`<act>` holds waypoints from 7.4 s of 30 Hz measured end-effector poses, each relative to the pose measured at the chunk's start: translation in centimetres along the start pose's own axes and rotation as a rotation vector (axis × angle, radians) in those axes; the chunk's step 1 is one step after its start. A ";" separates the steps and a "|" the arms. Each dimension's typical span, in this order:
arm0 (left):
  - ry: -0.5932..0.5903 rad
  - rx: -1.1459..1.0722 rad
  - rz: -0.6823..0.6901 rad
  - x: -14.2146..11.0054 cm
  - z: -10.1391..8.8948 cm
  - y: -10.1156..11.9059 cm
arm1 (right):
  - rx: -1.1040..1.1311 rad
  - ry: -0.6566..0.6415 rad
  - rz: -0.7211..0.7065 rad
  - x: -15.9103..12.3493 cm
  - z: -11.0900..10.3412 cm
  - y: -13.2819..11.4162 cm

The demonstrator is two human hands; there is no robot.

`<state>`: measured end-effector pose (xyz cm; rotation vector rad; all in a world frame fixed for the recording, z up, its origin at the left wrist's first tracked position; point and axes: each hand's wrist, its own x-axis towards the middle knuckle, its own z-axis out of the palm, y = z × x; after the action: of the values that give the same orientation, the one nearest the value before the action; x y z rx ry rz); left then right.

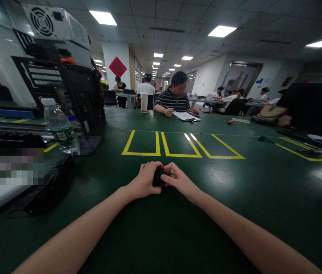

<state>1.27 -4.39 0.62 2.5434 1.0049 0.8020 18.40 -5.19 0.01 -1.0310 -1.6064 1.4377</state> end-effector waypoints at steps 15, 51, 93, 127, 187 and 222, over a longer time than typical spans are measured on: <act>-0.040 -0.023 0.000 -0.1 -0.7 0.5 | 0.024 -0.069 -0.002 -0.2 -0.2 -0.4; -0.081 -0.047 -0.028 -0.1 -1.4 1.2 | -0.017 -0.077 -0.005 -0.3 -0.2 -0.8; -0.059 -0.024 -0.012 -0.1 -1.2 0.9 | 0.007 -0.059 -0.042 -0.1 0.0 -0.5; -0.011 -0.008 0.012 0.0 0.1 -0.2 | -0.004 0.002 0.028 -0.1 0.0 -0.1; -0.030 -0.006 0.009 -0.1 -0.4 0.2 | 0.035 0.000 0.035 0.1 -0.1 -0.2; -0.014 -0.014 0.006 0.0 -0.1 0.0 | 0.062 -0.045 0.003 -0.4 0.0 -1.0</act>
<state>1.17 -4.36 0.68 2.5377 0.9837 0.7893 18.49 -5.55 1.01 -0.9721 -1.5832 1.5128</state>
